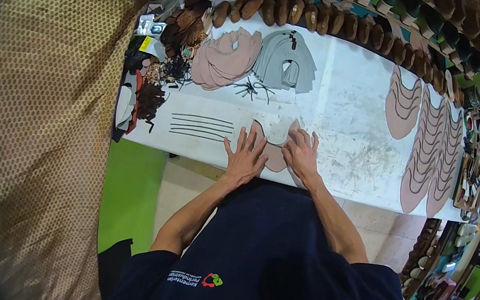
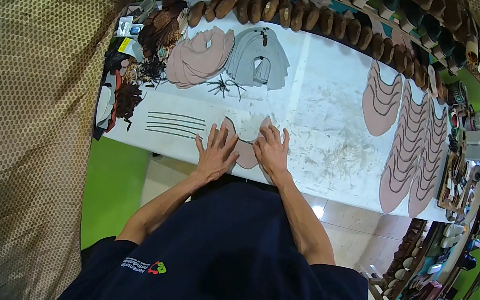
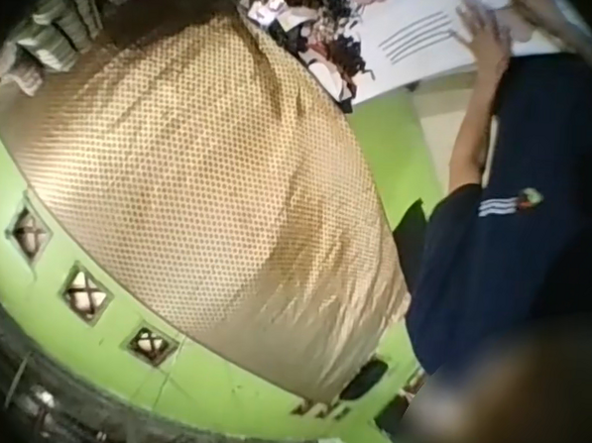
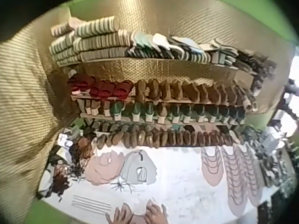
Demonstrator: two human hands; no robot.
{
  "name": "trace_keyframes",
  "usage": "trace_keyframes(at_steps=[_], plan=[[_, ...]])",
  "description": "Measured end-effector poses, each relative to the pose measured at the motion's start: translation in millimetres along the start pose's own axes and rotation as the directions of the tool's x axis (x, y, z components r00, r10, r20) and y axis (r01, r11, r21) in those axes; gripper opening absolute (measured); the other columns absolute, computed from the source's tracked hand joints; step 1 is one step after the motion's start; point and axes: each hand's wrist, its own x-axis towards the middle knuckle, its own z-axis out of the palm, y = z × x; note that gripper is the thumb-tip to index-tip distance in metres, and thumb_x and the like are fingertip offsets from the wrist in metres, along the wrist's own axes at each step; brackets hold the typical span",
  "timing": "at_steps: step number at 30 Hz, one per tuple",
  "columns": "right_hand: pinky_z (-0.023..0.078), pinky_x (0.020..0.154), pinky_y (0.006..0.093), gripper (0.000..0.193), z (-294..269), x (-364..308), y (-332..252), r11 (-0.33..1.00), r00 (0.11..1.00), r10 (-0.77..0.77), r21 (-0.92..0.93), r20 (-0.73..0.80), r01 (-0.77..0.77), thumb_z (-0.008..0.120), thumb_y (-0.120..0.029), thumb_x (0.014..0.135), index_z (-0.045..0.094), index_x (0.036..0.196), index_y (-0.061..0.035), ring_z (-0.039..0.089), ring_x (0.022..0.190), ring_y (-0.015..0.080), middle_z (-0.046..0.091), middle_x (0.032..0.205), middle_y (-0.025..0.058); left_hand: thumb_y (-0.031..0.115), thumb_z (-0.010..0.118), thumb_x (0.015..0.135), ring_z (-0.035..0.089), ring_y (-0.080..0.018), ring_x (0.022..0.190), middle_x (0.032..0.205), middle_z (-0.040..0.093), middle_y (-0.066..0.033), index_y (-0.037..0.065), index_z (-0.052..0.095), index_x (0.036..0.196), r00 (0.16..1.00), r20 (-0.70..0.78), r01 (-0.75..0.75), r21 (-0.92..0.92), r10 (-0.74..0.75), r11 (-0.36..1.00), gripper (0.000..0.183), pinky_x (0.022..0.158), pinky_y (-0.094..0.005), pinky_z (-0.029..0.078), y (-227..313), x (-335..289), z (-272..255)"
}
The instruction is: Arranging and sorting shoe upper components on a workbench.
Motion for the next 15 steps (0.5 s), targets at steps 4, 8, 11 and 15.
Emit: trace_keyframes(at_steps=[4, 8, 11, 15], plan=[[0.023, 0.122, 0.0644, 0.015, 0.4, 0.8, 0.7, 1.0, 1.0, 0.004, -0.002, -0.003, -0.004, 0.076, -0.023, 0.089, 0.075, 0.094, -0.0092, 0.047, 0.142, 0.0305, 0.062, 0.138, 0.0078, 0.05, 0.051, 0.108, 0.005, -0.041, 0.164, 0.18, 0.01, -0.0095, 0.031, 0.046, 0.161, 0.999, -0.017, -0.045, 0.029, 0.045, 0.999, 0.057, 0.114, -0.0844, -0.001, -2.1, 0.0, -1.3], [0.023, 0.122, 0.0647, 0.015, -0.1, 1.2, 0.2, 1.0, 1.0, -0.003, 0.019, 0.007, 0.003, 0.076, -0.023, 0.087, 0.074, 0.091, -0.0087, 0.047, 0.143, 0.0309, 0.062, 0.138, 0.0079, 0.049, 0.052, 0.108, 0.006, -0.0414, 0.164, 0.18, 0.011, -0.0084, 0.033, 0.047, 0.16, 0.996, -0.036, -0.075, 0.058, 0.077, 0.995, 0.055, 0.113, -0.0852, -0.001, -8.3, -0.2, 3.1], [0.023, 0.122, 0.0636, 0.014, -3.3, 2.5, -0.7, 1.0, 1.0, -0.007, 0.024, 0.001, 0.007, 0.076, -0.022, 0.086, 0.072, 0.088, -0.0087, 0.047, 0.142, 0.03, 0.062, 0.137, 0.0078, 0.049, 0.052, 0.108, 0.005, -0.0415, 0.164, 0.18, 0.01, -0.0075, 0.035, 0.045, 0.161, 0.997, -0.03, -0.074, 0.064, 0.076, 0.995, 0.056, 0.113, -0.0856, -0.001, -10.0, -0.1, 5.3], [0.022, 0.123, 0.0623, 0.013, -10.4, 5.4, -5.5, 0.996, 0.999, -0.046, 0.072, 0.003, 0.046, 0.075, -0.021, 0.085, 0.07, 0.086, -0.0083, 0.048, 0.141, 0.0283, 0.062, 0.137, 0.0069, 0.048, 0.052, 0.108, 0.004, -0.0412, 0.164, 0.18, 0.008, -0.007, 0.037, 0.042, 0.163, 0.998, -0.027, -0.056, 0.072, 0.058, 0.996, 0.057, 0.113, -0.0857, -0.001, -10.3, -1.4, 9.0]])
